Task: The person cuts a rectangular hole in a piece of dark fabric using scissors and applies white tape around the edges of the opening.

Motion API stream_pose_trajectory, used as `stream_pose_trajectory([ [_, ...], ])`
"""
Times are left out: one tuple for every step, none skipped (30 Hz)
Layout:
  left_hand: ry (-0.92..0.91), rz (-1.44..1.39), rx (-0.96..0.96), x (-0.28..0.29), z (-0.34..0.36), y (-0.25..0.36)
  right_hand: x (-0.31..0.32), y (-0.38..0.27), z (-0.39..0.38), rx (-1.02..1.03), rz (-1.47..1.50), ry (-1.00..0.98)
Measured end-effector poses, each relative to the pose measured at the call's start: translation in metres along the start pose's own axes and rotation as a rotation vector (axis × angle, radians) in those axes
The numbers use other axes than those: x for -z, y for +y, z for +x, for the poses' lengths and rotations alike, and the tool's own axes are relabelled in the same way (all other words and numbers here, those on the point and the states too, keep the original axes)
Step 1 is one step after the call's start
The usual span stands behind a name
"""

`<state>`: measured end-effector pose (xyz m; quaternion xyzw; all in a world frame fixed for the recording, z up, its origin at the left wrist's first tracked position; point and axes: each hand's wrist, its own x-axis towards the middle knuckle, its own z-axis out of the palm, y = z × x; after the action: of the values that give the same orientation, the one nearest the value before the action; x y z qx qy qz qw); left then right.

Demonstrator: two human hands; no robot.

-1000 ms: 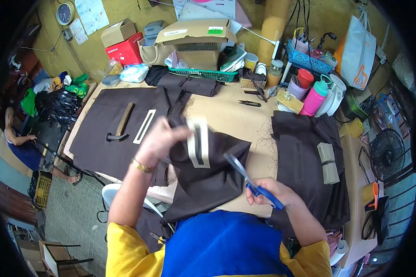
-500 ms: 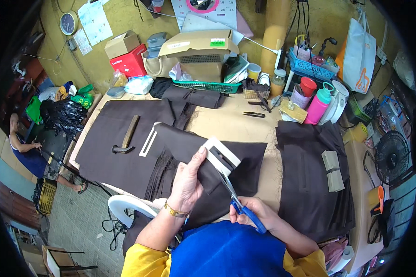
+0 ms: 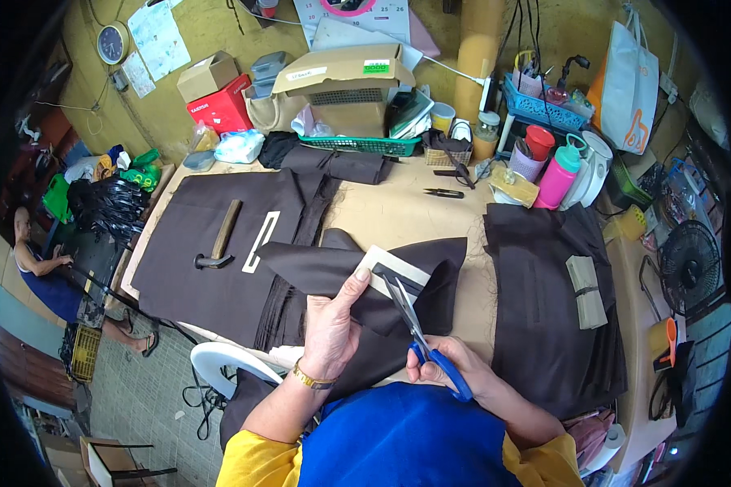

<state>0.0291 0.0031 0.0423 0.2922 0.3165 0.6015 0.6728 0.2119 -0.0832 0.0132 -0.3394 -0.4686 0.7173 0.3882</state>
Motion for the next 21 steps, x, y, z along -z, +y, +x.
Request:
stream_pose_trajectory([
  [0.003, -0.018, 0.011, -0.001, -0.001, 0.001, 0.0, 0.0, 0.0, -0.002, -0.006, 0.002],
  [0.006, -0.036, 0.021, -0.002, -0.002, 0.002, 0.0, 0.0, 0.0, -0.004, -0.008, 0.005],
  [-0.002, -0.024, 0.014, -0.002, -0.003, 0.002, 0.001, 0.0, 0.0, -0.006, -0.009, 0.008],
  [-0.01, -0.012, 0.005, -0.002, -0.004, 0.003, 0.001, 0.0, 0.0, -0.006, -0.012, 0.011],
  [-0.018, -0.001, -0.004, -0.003, -0.005, 0.003, 0.001, -0.001, 0.0, -0.007, -0.004, 0.007],
  [-0.029, 0.011, -0.019, -0.002, -0.005, 0.003, 0.001, -0.002, 0.0, -0.007, 0.003, 0.003],
  [-0.039, 0.022, -0.035, -0.001, -0.006, 0.003, 0.0, -0.002, 0.001, -0.008, 0.01, -0.003],
  [-0.048, 0.034, -0.052, -0.001, -0.007, 0.003, 0.0, -0.002, 0.002, -0.008, 0.006, -0.002],
  [-0.052, 0.045, -0.058, 0.0, -0.007, 0.002, 0.0, -0.002, 0.002, -0.008, 0.001, -0.001],
  [-0.056, 0.054, -0.064, 0.0, -0.008, 0.001, 0.0, -0.002, 0.003, -0.008, -0.005, 0.0],
  [-0.06, 0.063, -0.07, 0.0, -0.009, 0.001, -0.001, -0.001, 0.004, -0.002, 0.021, -0.004],
  [-0.061, 0.057, -0.07, 0.001, -0.009, 0.0, -0.002, -0.001, 0.005, 0.005, 0.048, -0.008],
  [-0.061, 0.052, -0.07, 0.001, -0.009, 0.0, -0.002, 0.0, 0.006, 0.013, 0.074, -0.012],
  [-0.062, 0.047, -0.071, 0.002, -0.009, 0.0, -0.001, 0.0, 0.006, 0.006, 0.059, -0.02],
  [-0.061, 0.05, -0.065, 0.002, -0.009, 0.0, 0.0, 0.001, 0.007, -0.001, 0.044, -0.028],
  [-0.061, 0.053, -0.057, 0.002, -0.01, -0.001, 0.001, 0.002, 0.007, -0.008, 0.029, -0.035],
  [-0.06, 0.056, -0.05, 0.003, -0.011, -0.001, 0.002, 0.003, 0.008, -0.006, 0.023, -0.028],
  [-0.059, 0.046, -0.044, 0.003, -0.011, -0.001, 0.002, 0.003, 0.009, -0.004, 0.016, -0.021],
  [-0.057, 0.036, -0.04, 0.003, -0.011, -0.002, 0.002, 0.004, 0.01, -0.002, 0.01, -0.014],
  [-0.055, 0.026, -0.036, 0.003, -0.012, -0.002, 0.002, 0.003, 0.011, 0.003, 0.008, -0.014],
  [-0.058, 0.031, -0.034, 0.003, -0.012, -0.002, 0.001, 0.003, 0.011, 0.008, 0.006, -0.014],
])
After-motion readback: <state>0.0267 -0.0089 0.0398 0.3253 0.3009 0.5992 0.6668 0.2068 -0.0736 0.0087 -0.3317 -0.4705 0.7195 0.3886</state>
